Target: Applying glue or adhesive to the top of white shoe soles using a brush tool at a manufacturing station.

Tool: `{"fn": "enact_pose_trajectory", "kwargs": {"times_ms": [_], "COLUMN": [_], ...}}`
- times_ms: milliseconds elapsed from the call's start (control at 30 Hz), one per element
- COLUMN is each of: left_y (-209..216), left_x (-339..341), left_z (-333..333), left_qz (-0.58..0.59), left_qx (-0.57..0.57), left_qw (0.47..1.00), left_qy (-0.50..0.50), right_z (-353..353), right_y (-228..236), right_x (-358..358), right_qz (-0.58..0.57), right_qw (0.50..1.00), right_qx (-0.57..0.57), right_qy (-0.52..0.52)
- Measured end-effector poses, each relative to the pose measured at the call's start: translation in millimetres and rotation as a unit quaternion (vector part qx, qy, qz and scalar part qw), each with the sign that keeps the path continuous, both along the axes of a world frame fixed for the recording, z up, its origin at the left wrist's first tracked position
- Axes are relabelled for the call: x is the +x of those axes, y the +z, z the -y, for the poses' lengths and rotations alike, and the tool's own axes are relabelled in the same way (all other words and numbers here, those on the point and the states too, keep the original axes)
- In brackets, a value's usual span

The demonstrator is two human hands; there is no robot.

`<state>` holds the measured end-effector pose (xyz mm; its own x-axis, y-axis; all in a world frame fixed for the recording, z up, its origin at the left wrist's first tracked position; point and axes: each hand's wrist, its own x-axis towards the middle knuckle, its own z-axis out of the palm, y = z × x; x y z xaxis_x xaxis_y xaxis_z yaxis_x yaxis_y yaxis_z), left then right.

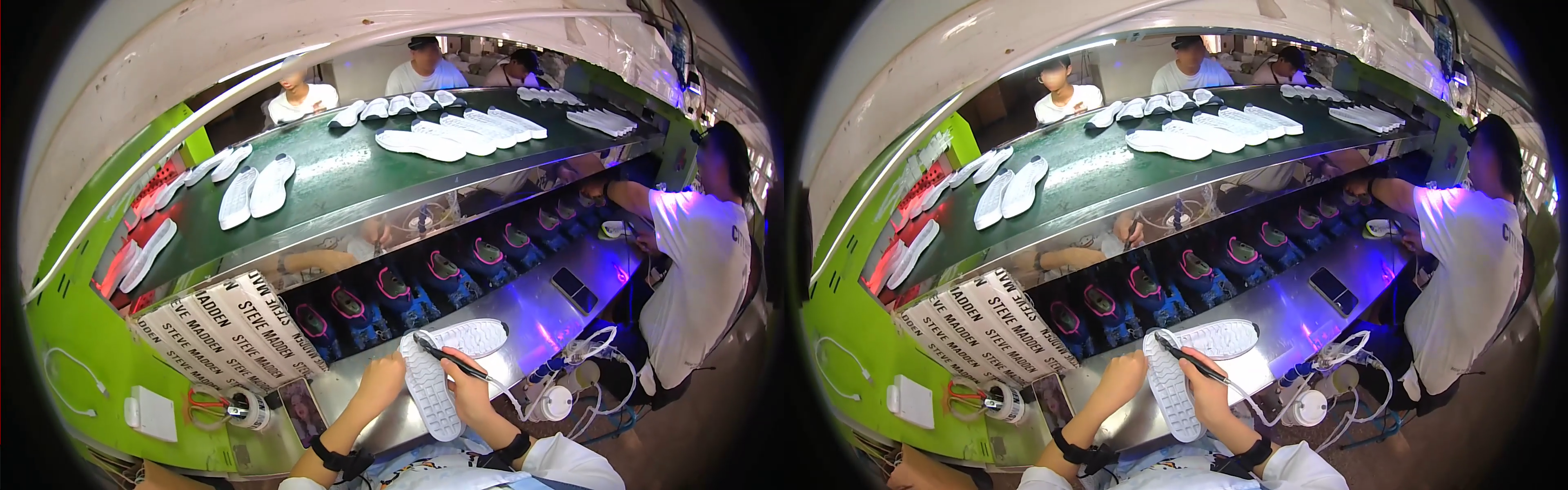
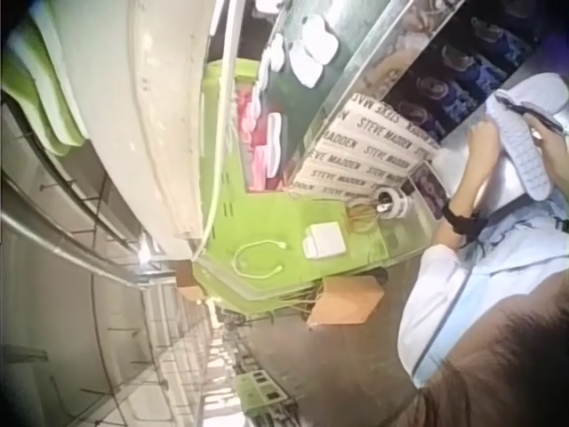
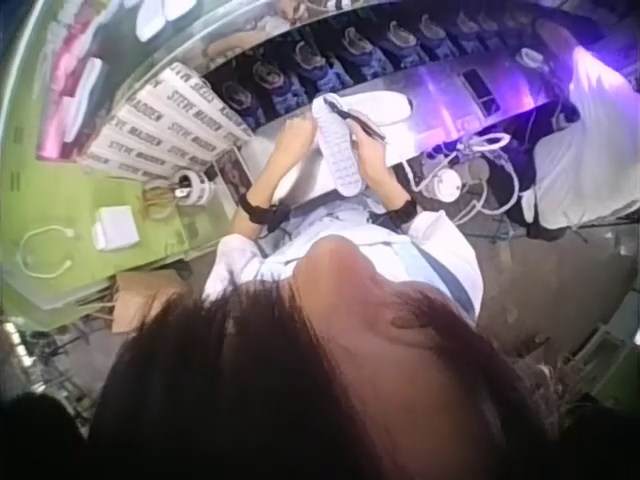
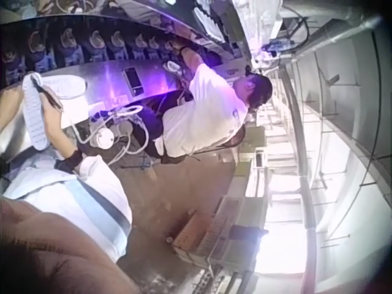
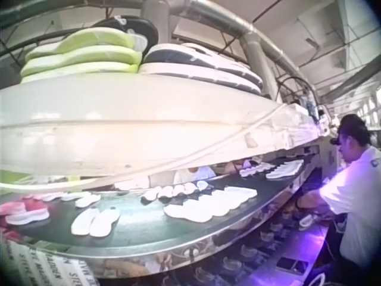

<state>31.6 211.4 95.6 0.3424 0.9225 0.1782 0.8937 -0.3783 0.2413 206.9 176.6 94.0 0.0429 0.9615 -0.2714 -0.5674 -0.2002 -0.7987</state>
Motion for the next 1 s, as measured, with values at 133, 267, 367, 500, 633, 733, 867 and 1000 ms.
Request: {"fn": "enact_pose_trajectory", "kwargs": {"times_ms": [133, 267, 367, 500, 633, 733, 867, 1000], "left_y": [-1, 5, 3, 1, 1, -1, -52, -25], "left_x": [-2, 3, 8, 12, -2, -23, -4, 34], "left_z": [4, 6, 8, 13, 6, -4, 15, 55], "left_qz": [0.046, 0.053, 0.069, 0.127, 0.29, 0.536, 0.707, 0.862], "left_qx": [-0.048, -0.075, -0.105, -0.008, -0.064, -0.126, -0.176, -0.386], "left_qw": [0.998, 0.996, 0.991, 0.989, 0.954, 0.819, 0.671, 0.328], "left_qy": [-0.011, 0.012, 0.051, 0.071, 0.043, 0.159, 0.137, -0.008], "right_z": [3, 8, 11, 3, -8, -7, -7, -3], "right_y": [4, 6, 6, 4, 14, 27, 41, 42], "right_x": [-1, -3, -6, -4, 6, 16, 6, -12], "right_qz": [0.008, 0.05, 0.079, 0.027, -0.06, -0.114, -0.166, -0.156], "right_qw": [1.0, 0.998, 0.995, 0.998, 0.995, 0.991, 0.985, 0.986], "right_qx": [-0.007, 0.022, 0.055, 0.042, 0.0, 0.022, 0.024, 0.036], "right_qy": [0.004, -0.006, -0.026, -0.043, -0.076, -0.061, -0.044, -0.035]}}
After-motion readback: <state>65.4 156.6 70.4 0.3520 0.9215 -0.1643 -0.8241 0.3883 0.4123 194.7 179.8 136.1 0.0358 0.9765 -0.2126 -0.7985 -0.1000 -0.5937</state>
